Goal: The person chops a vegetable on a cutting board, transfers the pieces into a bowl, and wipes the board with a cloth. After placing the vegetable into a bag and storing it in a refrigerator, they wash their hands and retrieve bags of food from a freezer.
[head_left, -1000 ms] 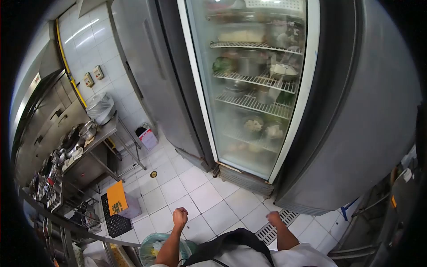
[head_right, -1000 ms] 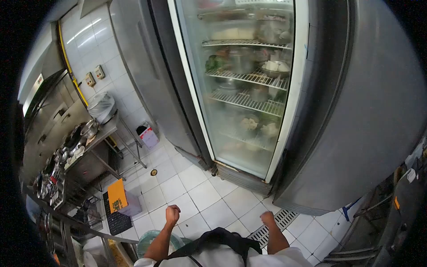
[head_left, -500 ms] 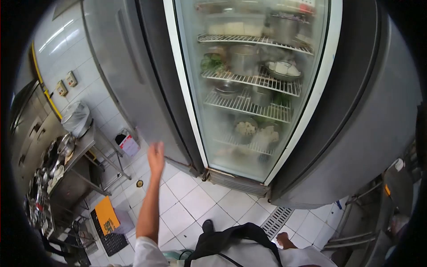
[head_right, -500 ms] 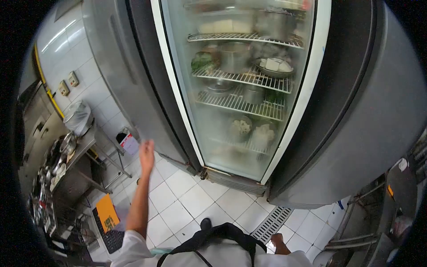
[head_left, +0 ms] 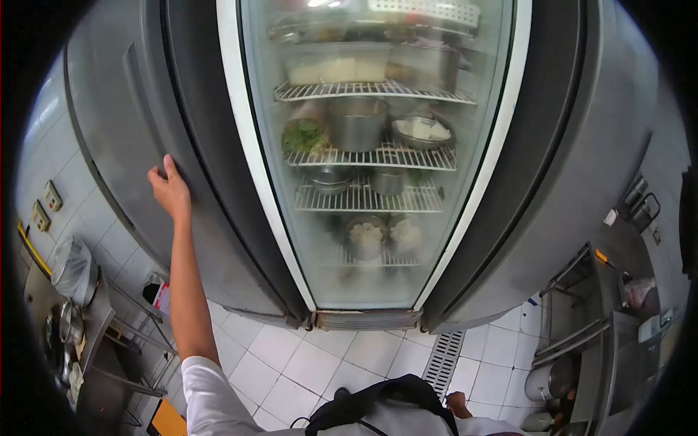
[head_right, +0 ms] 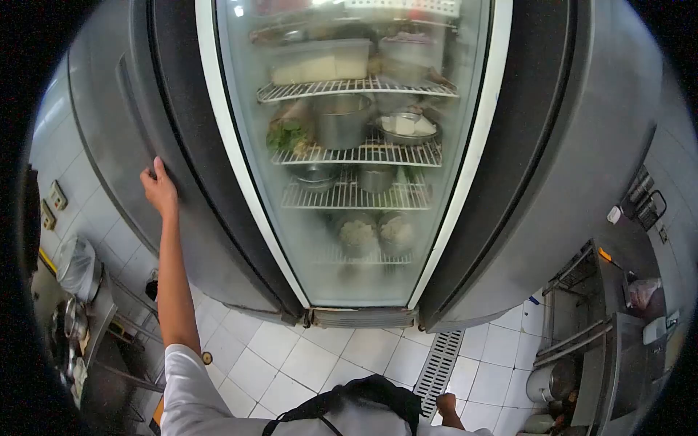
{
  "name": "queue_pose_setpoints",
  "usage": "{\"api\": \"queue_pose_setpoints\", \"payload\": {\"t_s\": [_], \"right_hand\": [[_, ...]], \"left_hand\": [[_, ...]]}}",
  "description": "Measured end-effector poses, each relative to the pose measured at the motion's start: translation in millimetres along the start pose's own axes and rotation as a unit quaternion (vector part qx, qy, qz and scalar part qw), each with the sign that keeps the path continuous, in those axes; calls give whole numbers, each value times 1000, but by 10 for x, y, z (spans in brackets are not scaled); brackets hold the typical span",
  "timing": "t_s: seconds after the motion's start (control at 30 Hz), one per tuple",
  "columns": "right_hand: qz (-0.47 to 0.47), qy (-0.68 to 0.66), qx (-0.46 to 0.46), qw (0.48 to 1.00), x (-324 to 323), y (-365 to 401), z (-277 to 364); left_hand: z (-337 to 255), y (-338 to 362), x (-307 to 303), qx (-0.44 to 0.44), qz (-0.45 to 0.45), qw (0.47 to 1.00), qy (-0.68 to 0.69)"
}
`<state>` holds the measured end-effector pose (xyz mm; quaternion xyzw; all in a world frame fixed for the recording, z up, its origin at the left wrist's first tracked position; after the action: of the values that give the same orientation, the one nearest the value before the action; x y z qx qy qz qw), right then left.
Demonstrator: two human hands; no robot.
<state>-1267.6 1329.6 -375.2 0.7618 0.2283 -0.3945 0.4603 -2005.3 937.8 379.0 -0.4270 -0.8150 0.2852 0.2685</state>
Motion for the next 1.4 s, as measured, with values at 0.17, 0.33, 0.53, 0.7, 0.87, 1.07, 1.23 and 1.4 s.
{"api": "queue_pose_setpoints", "payload": {"t_s": [0.17, 0.33, 0.53, 0.7, 0.87, 1.07, 1.23, 1.4], "right_hand": [[-12, -107, -48, 993, 438, 93, 83], [-40, -125, 5, 991, 1102, -213, 62], [-28, -178, -6, 984, 563, -372, -309], [-8, -220, -41, 975, 34, -798, -544], [48, -361, -16, 931, -645, -1359, -566], [78, -444, -36, 892, -1522, -1789, -135], [103, -418, -81, 899, -2014, -1961, 471], [128, -337, -129, 924, -2338, -2112, 1203]], "left_hand": [[-85, 59, -81, 29, -16, 999, -20], [-70, 41, -86, -10, 11, 1000, -27], [-161, 29, -445, 10, -3, 999, -34], [-206, 2, -1231, 15, -27, 998, 63], [188, -361, -2298, -26, -21, 991, 130], [456, -698, -3277, -46, -66, 967, 241], [743, -954, -3925, -110, -117, 954, 255], [884, -1261, -4427, -67, -94, 974, 196]]}}
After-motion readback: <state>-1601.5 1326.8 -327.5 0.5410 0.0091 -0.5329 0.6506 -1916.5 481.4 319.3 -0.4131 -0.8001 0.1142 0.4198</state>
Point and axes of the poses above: each hand's wrist, its own y-axis away from the middle knuckle, its own x-axis out of the palm, z = x × y, the point moved 9 cm from there along -y, towards the middle knuckle, and after that the axes turned 14 degrees about y, right-handed, at the moved point
